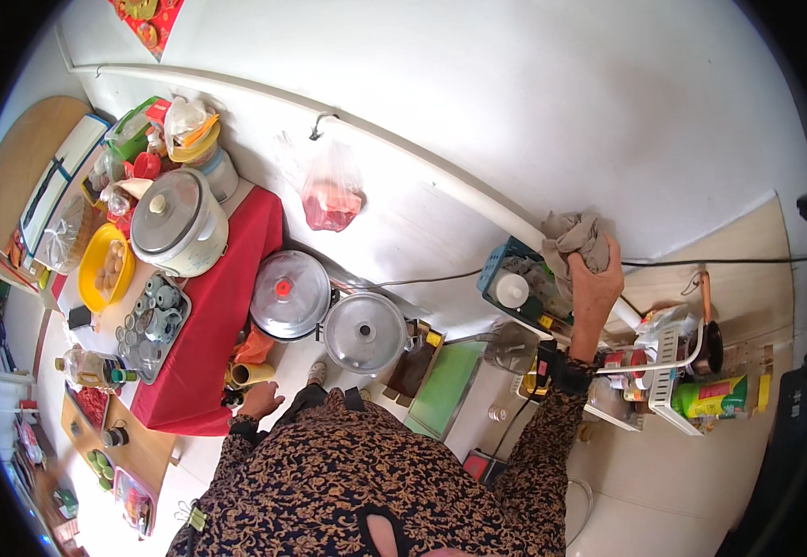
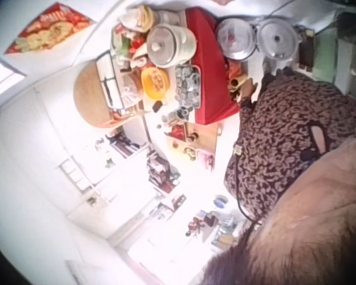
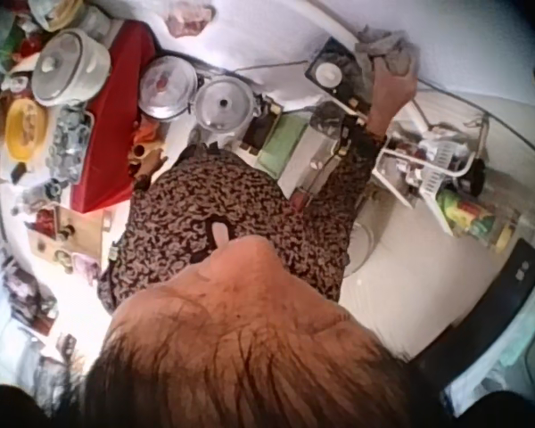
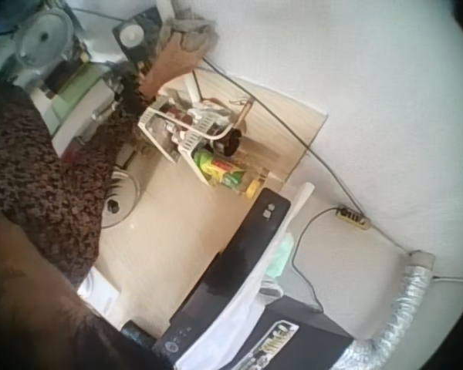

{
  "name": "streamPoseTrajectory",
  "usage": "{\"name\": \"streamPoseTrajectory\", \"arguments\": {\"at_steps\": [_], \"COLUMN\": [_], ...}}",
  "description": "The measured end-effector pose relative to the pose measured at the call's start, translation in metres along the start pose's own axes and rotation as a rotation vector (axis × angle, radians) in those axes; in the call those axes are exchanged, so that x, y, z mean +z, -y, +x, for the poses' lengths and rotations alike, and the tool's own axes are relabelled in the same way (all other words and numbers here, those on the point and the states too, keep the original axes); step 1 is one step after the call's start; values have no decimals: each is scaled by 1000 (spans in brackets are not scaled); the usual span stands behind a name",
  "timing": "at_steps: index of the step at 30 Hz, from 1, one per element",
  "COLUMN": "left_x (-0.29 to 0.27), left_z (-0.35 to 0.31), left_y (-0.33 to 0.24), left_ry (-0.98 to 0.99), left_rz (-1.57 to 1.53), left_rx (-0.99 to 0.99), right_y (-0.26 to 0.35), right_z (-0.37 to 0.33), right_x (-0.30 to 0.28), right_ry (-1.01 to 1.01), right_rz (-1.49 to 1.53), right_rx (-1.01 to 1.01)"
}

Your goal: The person walks from an outdoor patio into a kitchen, pours water from a white cup into a kettle, and then wipes a long horizontal pipe along the wall with a cloth. The person then rinses the cloth under running water in the sink.

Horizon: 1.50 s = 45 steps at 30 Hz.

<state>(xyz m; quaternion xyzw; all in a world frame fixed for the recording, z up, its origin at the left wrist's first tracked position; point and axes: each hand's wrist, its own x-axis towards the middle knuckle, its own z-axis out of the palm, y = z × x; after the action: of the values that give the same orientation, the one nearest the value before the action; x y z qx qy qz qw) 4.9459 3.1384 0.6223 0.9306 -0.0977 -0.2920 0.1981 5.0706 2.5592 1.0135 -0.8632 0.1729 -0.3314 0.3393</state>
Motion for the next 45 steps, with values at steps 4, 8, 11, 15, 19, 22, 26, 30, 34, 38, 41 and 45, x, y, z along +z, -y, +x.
{"name": "streamPoseTrajectory", "arguments": {"at_steps": [4, 8, 11, 15, 19, 22, 26, 30, 34, 38, 41, 45], "left_x": [-6, -9, -10, -7, -5, -9, -17, -27, -46, -59, -47, -9], "left_z": [17, 22, 12, -4, -2, 16, 41, 61, 74, 80, 78, 83], "left_y": [2, 17, 38, 69, 91, 99, 100, 93, 81, 60, 53, 60], "left_ry": [-4, -105, -93, -98, -28, 6, 93, 164, 66, -4, 58, 79], "left_rz": [-23, -118, -167, -110, -84, -51, -97, -19, -3, 6, 15, 102], "left_rx": [30, 0, -75, -113, -141, -78, -87, 38, -8, 20, 11, 158], "right_y": [30, 70, 97, 142, 193, 204, 180, 139, 94, 45, 14, -24], "right_z": [-17, -37, -38, -38, -30, -28, -25, -25, -18, -16, -17, -28], "right_x": [63, 148, 187, 251, 319, 339, 314, 255, 183, 101, 36, -65], "right_ry": [-64, -94, -93, 44, 105, 69, 108, 62, 84, 84, -74, -495], "right_rz": [-370, -596, -511, -396, -255, -190, -82, -149, -346, -479, -469, -451], "right_rx": [-268, -274, -301, -415, -549, -540, -654, -655, -538, -453, -394, -332]}}
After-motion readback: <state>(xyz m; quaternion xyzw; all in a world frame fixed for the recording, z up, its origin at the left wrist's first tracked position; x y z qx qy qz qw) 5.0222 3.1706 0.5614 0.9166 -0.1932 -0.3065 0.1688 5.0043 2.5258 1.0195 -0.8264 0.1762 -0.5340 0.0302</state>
